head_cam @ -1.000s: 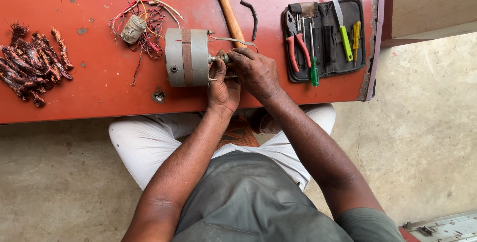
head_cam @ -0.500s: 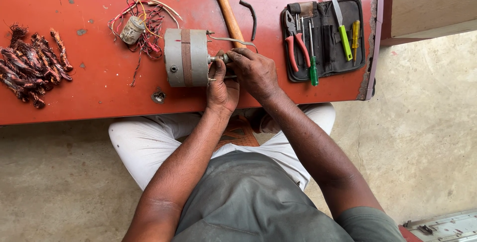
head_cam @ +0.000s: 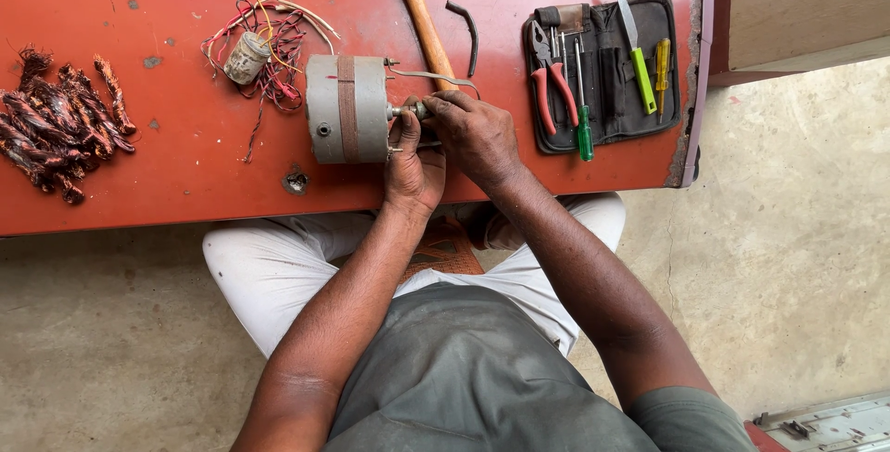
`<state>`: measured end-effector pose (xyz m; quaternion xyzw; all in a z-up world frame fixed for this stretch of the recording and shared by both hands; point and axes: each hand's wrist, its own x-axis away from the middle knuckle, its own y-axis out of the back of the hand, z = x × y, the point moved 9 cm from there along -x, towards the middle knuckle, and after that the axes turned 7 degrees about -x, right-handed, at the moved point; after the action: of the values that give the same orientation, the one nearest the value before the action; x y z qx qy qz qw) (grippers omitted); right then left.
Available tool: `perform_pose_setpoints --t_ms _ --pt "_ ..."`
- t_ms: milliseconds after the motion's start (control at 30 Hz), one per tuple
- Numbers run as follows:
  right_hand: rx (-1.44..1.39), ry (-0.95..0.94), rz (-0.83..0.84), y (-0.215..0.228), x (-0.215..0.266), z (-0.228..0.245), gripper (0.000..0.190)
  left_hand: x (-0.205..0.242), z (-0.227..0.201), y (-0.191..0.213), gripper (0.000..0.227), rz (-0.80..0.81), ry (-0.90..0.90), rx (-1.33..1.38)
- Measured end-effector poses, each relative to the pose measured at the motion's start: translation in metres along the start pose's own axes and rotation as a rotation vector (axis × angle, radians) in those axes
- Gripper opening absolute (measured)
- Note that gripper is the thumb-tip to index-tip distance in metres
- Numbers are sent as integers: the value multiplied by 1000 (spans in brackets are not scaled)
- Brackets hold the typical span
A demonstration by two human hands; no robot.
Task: Repairing or rewinding an electric fan motor using tools and copper wire.
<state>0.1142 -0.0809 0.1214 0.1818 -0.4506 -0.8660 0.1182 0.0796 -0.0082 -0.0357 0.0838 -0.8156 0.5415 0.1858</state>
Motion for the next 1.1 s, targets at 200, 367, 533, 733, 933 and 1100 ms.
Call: perform_pose_setpoints --t_ms 200,367,533,733,933,1100 --pt "-6 5 -8 1 0 0 25 -1 0 0 53 -11 0 -6" --pt "-3 4 -8 1 1 0 26 1 0 1 55 -19 4 -10" --pt "12 5 -5 4 2 3 27 0 0 2 54 -14 5 -18" --pt "-352 -188 -150 38 39 -10 47 1 -8 -2 46 0 -20 -32" --pt "-1658 -951 -362 15 154 -64 28 0 -4 -4 34 16 -15 -27" --pt "-1717 -1073 -387 1 212 -61 47 1 -9 -5 31 38 -24 -63"
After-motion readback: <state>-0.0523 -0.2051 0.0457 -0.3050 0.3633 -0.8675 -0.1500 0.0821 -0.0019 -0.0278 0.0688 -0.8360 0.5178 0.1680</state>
